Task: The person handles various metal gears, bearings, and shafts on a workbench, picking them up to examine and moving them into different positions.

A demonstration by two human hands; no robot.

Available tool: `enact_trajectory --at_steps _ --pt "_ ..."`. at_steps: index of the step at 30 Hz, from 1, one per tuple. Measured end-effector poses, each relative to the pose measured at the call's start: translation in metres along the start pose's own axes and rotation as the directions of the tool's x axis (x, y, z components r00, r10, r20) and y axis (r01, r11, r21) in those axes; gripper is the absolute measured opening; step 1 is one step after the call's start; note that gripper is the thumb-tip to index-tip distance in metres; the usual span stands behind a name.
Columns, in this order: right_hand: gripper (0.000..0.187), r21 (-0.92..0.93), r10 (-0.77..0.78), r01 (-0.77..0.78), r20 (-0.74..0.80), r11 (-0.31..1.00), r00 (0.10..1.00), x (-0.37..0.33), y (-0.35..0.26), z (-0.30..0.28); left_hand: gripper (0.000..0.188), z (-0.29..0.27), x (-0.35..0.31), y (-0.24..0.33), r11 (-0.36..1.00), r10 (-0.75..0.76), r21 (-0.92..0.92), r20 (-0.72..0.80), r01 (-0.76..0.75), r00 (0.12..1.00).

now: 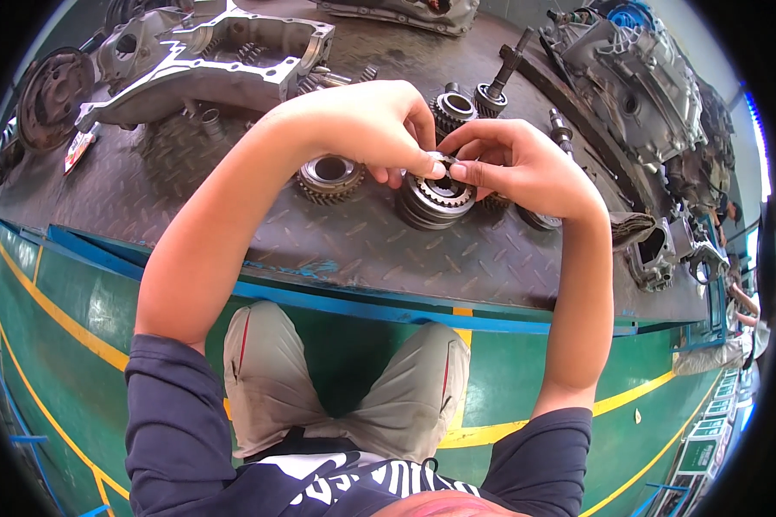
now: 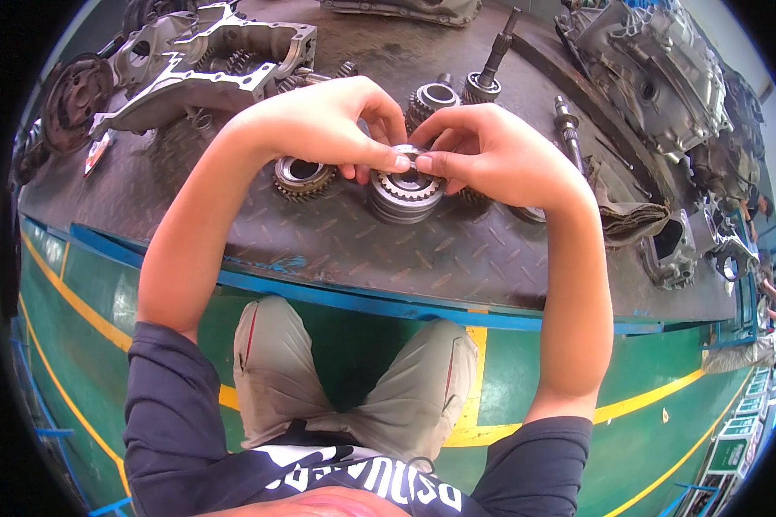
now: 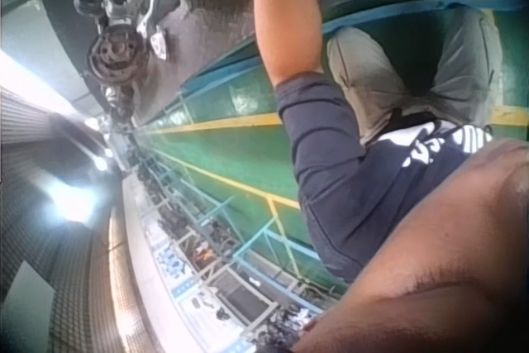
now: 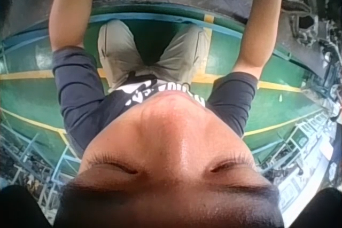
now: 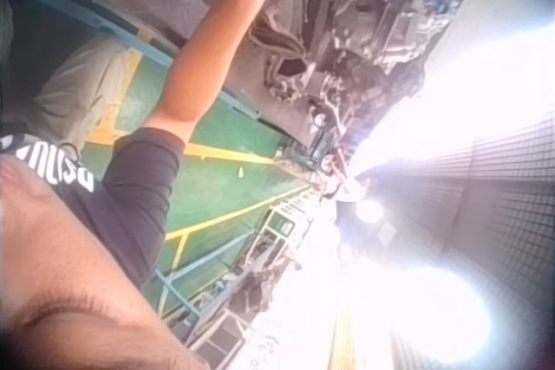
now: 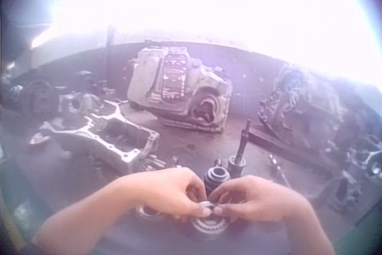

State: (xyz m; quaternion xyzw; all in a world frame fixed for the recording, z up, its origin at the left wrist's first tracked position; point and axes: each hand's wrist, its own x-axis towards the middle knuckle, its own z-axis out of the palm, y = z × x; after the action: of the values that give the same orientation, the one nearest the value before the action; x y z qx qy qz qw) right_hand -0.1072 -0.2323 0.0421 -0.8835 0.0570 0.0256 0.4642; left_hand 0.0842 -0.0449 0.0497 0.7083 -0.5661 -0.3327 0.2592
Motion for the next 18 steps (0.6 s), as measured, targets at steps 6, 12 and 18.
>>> enact_trajectory --at_steps 6,12,18 --pt "0.038 -0.04 -0.051 0.049 -0.045 0.998 0.998 0.005 0.006 0.003 0.04 0.0 -0.002 -0.002 1.0 0.004 -0.014 -0.026 -0.004 1.0" --pt "0.03 -0.078 -0.08 0.072 -0.101 0.994 0.992 0.005 0.007 0.006 0.042 -0.003 -0.007 0.002 0.998 0.034 0.045 -0.025 -0.032 0.999" --pt "0.013 -0.589 -0.524 0.157 -0.526 0.793 0.67 0.017 0.008 0.006 0.031 -0.031 -0.035 -0.002 0.952 0.301 0.142 -0.3 -0.27 0.905"
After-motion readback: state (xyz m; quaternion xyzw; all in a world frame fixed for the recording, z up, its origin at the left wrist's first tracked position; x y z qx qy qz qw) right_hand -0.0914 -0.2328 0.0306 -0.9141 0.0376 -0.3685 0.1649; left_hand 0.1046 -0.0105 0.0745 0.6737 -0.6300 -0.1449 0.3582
